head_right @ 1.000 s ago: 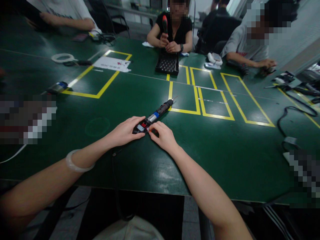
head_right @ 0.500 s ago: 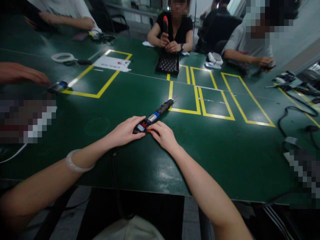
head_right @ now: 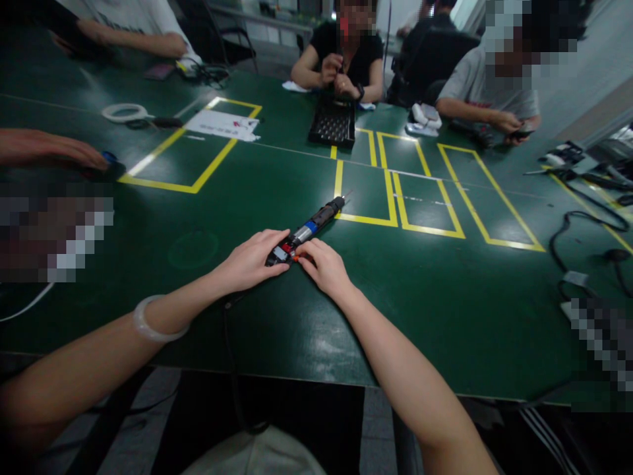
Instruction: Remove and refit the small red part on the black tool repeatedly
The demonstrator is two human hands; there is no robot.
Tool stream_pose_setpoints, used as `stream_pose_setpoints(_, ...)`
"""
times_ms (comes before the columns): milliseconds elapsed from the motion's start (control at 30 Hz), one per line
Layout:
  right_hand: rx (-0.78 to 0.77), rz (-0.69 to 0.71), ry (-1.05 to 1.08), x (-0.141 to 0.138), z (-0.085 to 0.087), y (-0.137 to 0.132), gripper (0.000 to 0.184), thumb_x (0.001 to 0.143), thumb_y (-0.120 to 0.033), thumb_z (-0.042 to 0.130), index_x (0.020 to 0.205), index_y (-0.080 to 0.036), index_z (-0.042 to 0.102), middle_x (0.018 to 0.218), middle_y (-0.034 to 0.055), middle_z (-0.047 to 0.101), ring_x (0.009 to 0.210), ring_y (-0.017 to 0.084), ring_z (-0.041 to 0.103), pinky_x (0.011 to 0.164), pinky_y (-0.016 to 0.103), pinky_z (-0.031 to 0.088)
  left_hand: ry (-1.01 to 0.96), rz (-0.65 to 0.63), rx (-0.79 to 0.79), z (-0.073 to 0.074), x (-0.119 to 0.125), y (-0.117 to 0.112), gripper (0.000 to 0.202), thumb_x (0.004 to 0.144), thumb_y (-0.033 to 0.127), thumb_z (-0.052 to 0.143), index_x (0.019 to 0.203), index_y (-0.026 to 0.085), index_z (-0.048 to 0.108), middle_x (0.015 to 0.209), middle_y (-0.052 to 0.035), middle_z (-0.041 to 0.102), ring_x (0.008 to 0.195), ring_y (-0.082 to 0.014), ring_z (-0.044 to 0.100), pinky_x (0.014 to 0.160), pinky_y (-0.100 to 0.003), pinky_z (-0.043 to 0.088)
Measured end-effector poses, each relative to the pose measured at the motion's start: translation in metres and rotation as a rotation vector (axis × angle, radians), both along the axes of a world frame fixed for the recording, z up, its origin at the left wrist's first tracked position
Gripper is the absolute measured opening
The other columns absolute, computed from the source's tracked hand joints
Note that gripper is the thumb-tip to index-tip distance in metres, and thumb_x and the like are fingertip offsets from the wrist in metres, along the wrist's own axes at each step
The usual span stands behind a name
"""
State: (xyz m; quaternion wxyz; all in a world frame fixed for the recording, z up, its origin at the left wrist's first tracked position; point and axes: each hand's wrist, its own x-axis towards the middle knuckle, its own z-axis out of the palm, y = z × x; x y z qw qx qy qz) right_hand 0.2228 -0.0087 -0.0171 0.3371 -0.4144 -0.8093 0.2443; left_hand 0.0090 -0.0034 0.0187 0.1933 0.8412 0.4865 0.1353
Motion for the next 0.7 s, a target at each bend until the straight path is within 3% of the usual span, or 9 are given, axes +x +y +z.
stream_pose_setpoints(133,-0.035,-0.013,0.019,-0.001,0.001,0.000,0.010,0.089,-0.016,0.058,0.098,-0.022,0.059,0.092,0.0027,0.062,0.078,0.017,0.057,0.074,0.030,0.047,0.011,0.001,0.010,-0.001,0.001,-0.001,0.071,0.086,0.041,0.060,0.150,0.019,0.040,0.145,-0.0133,0.049,0.132,-0.0314,0.047,0.107,-0.044,0.043)
stream_pose_setpoints(333,-0.028,-0.021,0.034,-0.002,0.001,0.000,0.006,0.088,-0.016,0.058,0.087,-0.022,0.056,0.087,0.0019,0.060,0.076,0.016,0.056,0.072,0.029,0.045,0.029,0.006,0.032,-0.003,0.000,0.000,0.071,0.086,0.043,0.061,0.149,0.019,0.041,0.145,-0.0125,0.050,0.131,-0.0307,0.048,0.107,-0.043,0.044)
stream_pose_setpoints(700,-0.115,-0.082,0.128,-0.005,0.000,0.003,0.008,0.084,-0.021,0.062,0.085,-0.022,0.055,0.076,-0.0015,0.058,0.066,0.014,0.053,0.064,0.026,0.044,0.027,0.097,0.060,-0.001,0.012,0.001,0.059,0.088,0.055,0.061,0.136,0.021,0.052,0.133,-0.0107,0.057,0.119,-0.0294,0.057,0.093,-0.039,0.049)
